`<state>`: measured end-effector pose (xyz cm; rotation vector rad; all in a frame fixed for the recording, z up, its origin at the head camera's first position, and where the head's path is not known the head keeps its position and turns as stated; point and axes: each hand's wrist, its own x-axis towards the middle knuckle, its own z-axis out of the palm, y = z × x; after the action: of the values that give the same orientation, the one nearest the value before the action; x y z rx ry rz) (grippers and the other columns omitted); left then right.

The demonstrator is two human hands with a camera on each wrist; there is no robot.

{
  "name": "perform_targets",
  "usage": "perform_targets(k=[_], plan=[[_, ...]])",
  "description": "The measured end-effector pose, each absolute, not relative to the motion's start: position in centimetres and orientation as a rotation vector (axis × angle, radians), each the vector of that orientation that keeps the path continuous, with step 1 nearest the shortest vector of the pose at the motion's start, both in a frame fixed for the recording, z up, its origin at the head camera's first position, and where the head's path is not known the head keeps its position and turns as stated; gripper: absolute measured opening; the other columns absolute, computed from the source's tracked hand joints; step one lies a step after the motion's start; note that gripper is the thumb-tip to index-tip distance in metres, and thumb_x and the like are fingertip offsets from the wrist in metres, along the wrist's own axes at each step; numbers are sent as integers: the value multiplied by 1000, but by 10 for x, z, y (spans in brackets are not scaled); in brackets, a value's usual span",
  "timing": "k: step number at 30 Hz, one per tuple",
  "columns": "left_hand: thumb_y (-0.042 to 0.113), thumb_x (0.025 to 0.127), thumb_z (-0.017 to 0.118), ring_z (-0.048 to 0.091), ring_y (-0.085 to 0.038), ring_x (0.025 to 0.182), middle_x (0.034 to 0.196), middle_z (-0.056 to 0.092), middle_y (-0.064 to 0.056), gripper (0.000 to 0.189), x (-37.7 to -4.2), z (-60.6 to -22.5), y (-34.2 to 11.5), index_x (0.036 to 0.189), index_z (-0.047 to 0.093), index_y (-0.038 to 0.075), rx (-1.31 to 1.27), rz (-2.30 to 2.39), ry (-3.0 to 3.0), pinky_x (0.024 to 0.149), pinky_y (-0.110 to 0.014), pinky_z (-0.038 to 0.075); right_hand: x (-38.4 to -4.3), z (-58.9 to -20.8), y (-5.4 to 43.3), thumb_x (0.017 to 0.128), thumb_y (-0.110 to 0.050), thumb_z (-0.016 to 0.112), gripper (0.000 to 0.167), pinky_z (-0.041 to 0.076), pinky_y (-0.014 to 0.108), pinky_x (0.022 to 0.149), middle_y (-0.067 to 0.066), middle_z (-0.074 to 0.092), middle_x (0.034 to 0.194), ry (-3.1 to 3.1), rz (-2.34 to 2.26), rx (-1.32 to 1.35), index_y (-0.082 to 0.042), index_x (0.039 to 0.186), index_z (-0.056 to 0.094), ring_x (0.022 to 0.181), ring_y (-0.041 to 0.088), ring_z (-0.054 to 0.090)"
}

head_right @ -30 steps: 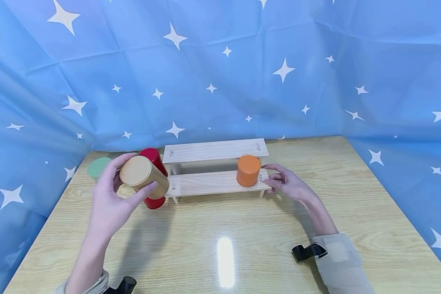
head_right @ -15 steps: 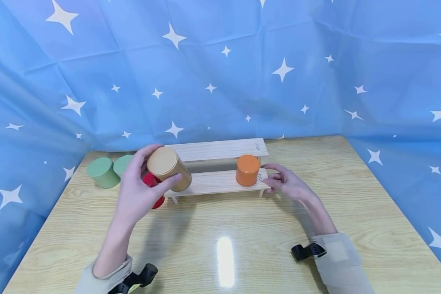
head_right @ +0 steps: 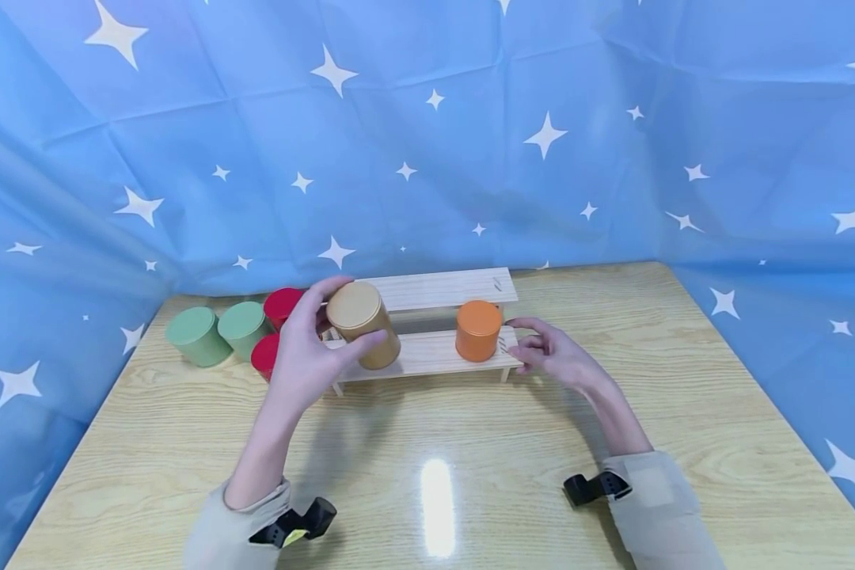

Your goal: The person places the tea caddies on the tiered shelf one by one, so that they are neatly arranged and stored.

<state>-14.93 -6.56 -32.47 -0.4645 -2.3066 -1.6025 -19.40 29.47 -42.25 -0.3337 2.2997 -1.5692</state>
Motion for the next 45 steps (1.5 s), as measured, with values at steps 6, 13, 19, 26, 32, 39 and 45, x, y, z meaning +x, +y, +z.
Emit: perform_targets(k=[6,13,19,26,32,39,45], plan=[[13,78,85,56,-23,112,127,58,-8,68,-157,-334,-52,138,53,4,-443,-1595,-2379,90,-40,51,-194,-422,295,104,-15,57,59,56,40,84,18,62,104,2300,-1571,-339,1,154,28,89,36,65],[11,77,87,55,-26,109,125,59,-12,67,-165,-345,-35,136,55,5,-425,-1564,-2427,91,-46,49,-193,-422,295,105,-14,56,59,56,39,83,17,62,102,2290,-1581,-350,1,154,28,87,35,65],[12,77,88,57,-27,109,124,58,-14,69,-172,-358,-19,137,54,6,-438,-1558,-2466,91,-45,50,-193,-422,295,105,-14,56,58,56,40,82,17,62,103,2290,-1584,-356,1,153,29,87,35,65],[13,77,89,59,-28,108,123,59,-15,70,-177,-366,-7,138,55,4,-439,-1550,-2436,89,-43,53,-194,-424,295,105,-14,56,58,56,41,84,19,62,104,2295,-1573,-346,1,154,28,89,36,65],[12,76,89,59,-29,111,123,58,-15,71,-181,-367,1,138,55,4,-429,-1565,-2413,93,-43,53,-194,-424,295,104,-14,57,60,56,40,87,21,60,103,2288,-1582,-343,1,155,27,91,40,65],[14,76,90,59,-29,113,125,59,-14,72,-183,-367,8,138,55,5,-415,-1550,-2421,95,-43,52,-194,-424,295,104,-16,57,60,56,42,87,20,61,104,2293,-1573,-336,0,154,28,90,39,65],[18,76,91,59,-28,113,126,59,-14,76,-185,-369,9,140,53,6,-417,-1557,-2430,95,-42,51,-194,-423,295,104,-16,58,60,55,42,87,20,61,104,2296,-1566,-328,-1,154,29,90,39,65]])
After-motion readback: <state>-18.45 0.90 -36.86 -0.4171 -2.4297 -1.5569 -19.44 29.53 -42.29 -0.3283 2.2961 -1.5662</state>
